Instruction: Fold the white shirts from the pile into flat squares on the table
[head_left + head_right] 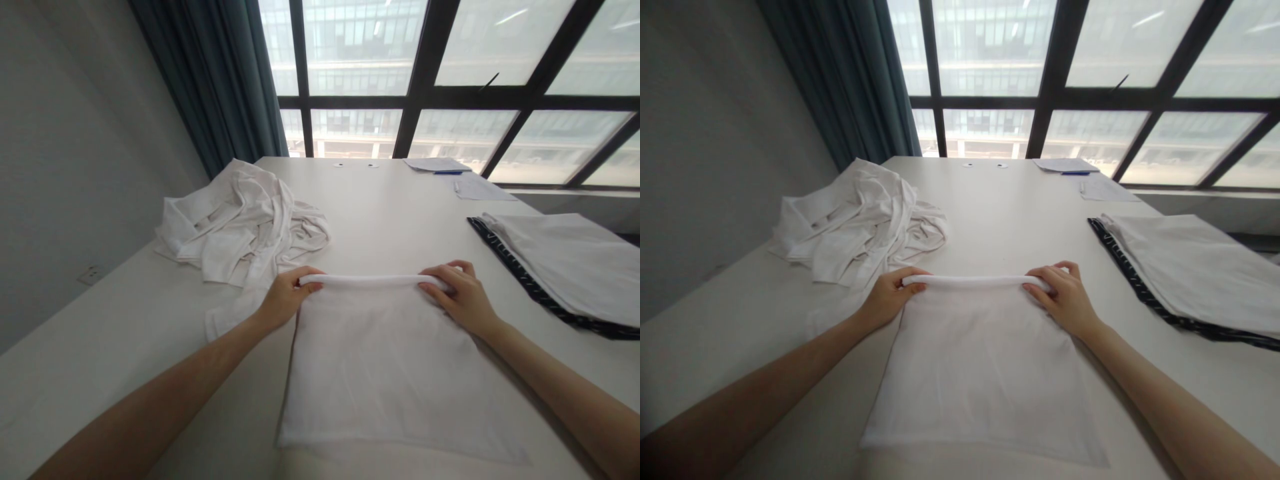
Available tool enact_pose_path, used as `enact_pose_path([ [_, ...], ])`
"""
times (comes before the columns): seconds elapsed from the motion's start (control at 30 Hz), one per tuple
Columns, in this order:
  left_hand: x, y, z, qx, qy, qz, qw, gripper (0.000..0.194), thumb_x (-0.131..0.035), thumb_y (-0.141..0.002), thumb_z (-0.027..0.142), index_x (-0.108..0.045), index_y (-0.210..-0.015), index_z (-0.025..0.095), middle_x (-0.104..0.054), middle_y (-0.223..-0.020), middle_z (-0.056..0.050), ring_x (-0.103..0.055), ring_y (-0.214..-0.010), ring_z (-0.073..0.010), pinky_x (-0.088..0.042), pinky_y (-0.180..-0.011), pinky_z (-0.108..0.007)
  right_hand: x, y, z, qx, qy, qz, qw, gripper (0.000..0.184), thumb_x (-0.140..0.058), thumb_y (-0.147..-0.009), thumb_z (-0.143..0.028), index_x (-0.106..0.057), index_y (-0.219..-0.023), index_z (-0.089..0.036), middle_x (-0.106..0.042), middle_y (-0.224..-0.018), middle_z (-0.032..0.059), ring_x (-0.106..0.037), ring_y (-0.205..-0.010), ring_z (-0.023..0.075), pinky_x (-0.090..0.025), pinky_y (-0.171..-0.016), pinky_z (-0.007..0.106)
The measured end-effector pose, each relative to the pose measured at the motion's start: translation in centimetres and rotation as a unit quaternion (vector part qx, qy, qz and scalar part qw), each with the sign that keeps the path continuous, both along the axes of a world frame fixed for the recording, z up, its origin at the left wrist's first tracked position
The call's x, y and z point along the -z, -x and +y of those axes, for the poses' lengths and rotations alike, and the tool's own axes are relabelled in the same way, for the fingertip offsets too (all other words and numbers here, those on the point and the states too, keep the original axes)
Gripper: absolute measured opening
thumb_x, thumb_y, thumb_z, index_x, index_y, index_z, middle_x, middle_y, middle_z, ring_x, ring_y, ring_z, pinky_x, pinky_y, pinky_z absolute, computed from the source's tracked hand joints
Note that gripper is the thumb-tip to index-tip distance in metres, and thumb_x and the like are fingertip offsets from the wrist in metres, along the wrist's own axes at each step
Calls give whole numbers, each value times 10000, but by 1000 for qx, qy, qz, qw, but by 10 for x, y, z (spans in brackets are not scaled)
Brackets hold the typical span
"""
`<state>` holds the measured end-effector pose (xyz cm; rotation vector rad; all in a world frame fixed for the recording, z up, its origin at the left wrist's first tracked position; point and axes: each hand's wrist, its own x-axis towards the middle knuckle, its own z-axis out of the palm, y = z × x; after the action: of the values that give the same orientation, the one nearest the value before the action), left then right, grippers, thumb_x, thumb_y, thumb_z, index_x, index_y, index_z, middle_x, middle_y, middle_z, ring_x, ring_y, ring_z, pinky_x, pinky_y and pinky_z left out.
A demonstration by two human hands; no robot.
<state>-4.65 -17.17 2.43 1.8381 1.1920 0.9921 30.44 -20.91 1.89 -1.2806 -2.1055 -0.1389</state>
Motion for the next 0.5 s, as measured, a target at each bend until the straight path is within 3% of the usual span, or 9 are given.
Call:
enact_pose_path([
  [0.1, 1, 0, 1, -24, -8, 8, 1000, 303, -643, -745, 384, -742, -924, 160, -707, -770, -8, -568, -630, -146, -426, -574, -225, 3, -3, 3, 31, 72, 63, 995, 216, -558, -912, -441, -664, -951, -257, -706, -814, 31, -625, -799, 224, -475, -638, 337],
  [0.2, 2, 1, 0, -32, -27, 30, 999, 302, -633, -769, 395, -739, -939, 170, -704, -772, -3, -543, -596, -140, -414, -554, -233, 5, -3, 3, 31, 72, 103, 992, 209, -595, -883, -442, -674, -940, -257, -704, -824, 36, -626, -806, 231, -471, -535, 299],
  [0.33, 6, 3, 0, -45, -125, 92, 987, 258, -621, -841, 397, -722, -956, 190, -729, -880, -26, -620, -748, -188, -474, -687, -284, 2, 1, 1, 7, -37, 61, 997, 132, -613, -893, -376, -647, -918, -251, -700, -800, 26, -632, -778, 218, -497, -694, 348],
  [0.4, 8, 3, -1, -47, -216, 138, 965, 233, -613, -877, 387, -709, -961, 192, -734, -913, -40, -640, -862, -213, -470, -833, -338, -2, 4, -2, -18, -86, 26, 996, 98, -608, -904, -337, -632, -926, -244, -703, -804, 26, -638, -745, 207, -475, -767, 373],
  [0.5, 7, 2, -3, -27, -334, 203, 920, 209, -608, -912, 356, -680, -1004, 182, -734, -909, -37, -655, -872, -201, -391, -988, -400, -6, 6, -6, -48, -123, 4, 991, 78, -615, -906, -281, -616, -969, -235, -710, -829, 32, -643, -716, 192, -447, -798, 383],
])
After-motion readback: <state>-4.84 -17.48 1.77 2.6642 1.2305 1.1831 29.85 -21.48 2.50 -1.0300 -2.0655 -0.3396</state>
